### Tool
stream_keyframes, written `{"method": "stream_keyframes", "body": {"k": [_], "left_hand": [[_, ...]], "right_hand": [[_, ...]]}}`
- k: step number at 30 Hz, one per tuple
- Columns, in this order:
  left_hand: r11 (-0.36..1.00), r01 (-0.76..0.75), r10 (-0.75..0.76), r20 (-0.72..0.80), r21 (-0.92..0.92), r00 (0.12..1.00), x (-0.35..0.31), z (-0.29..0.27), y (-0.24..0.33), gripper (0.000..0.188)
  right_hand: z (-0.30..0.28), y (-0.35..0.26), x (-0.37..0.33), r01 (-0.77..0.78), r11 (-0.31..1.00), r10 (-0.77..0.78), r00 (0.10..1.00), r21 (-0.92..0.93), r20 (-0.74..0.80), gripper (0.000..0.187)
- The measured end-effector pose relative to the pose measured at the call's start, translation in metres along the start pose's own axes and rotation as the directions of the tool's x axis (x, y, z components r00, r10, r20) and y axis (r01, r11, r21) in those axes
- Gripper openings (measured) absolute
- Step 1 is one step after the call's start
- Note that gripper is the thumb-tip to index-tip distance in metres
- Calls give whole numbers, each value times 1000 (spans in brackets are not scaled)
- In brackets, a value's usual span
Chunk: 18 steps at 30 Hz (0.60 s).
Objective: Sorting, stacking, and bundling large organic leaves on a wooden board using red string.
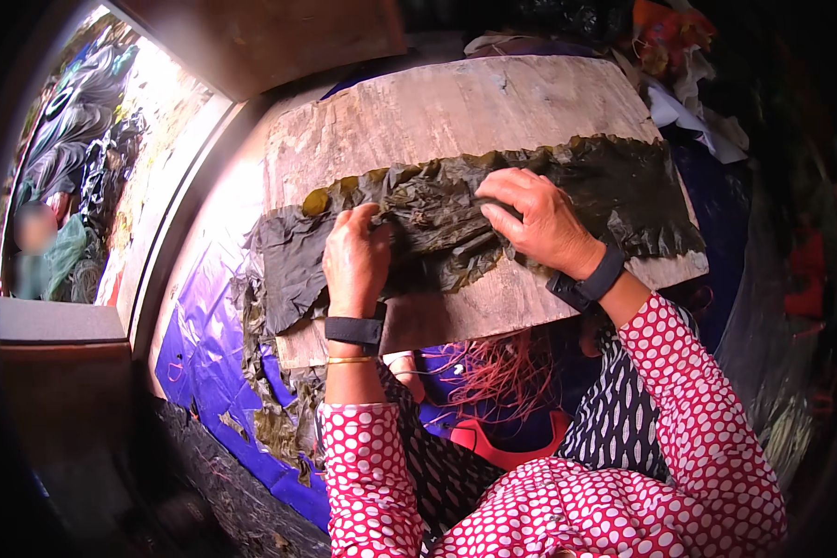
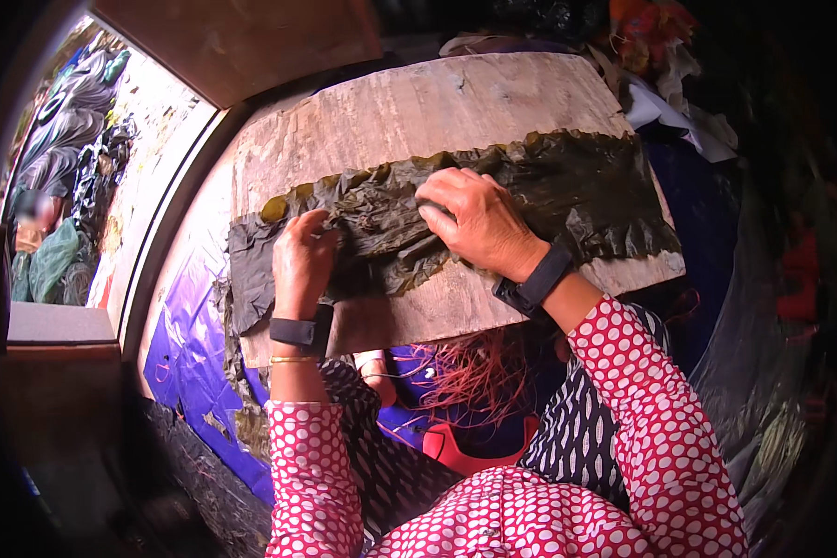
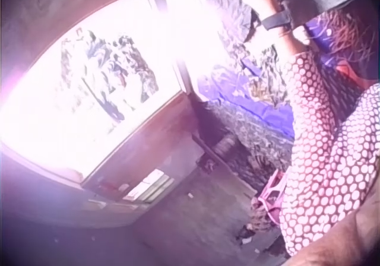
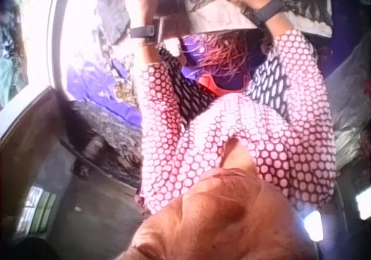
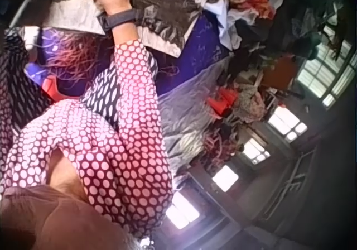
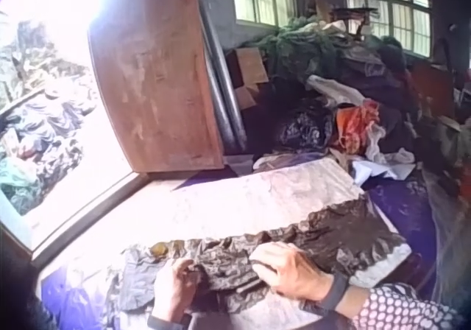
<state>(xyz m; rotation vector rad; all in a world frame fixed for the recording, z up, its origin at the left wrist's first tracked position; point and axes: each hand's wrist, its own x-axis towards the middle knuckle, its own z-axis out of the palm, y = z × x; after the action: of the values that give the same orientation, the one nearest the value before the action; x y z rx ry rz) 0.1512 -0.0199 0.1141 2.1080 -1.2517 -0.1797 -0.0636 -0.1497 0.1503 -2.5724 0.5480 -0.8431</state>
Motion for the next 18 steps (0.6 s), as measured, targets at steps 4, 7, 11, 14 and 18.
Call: {"method": "stream_keyframes", "body": {"k": [4, 7, 11, 14, 18], "left_hand": [[1000, -13, 14, -50, 13, 999, -2, -2, 6, 32], [994, -112, 112, 7, 6, 994, -4, -2, 8, 29], [979, -193, 186, 110, 59, 976, -6, 5, 12, 24], [982, -177, 167, 126, 71, 978, -3, 8, 13, 23], [987, -158, 159, -43, 22, 986, -4, 5, 27, 18]], "right_hand": [[-13, 10, 0, -38, 999, 40, 996, 21, -84, 15], [-22, 13, 0, -129, 991, 131, 987, 32, -95, 12], [-34, 20, -4, -246, 962, 241, 969, 119, 54, 11], [-25, 30, -21, -257, 959, 207, 924, 122, 321, 18], [-25, 18, -24, -339, 940, 301, 873, 35, 384, 25]]}}
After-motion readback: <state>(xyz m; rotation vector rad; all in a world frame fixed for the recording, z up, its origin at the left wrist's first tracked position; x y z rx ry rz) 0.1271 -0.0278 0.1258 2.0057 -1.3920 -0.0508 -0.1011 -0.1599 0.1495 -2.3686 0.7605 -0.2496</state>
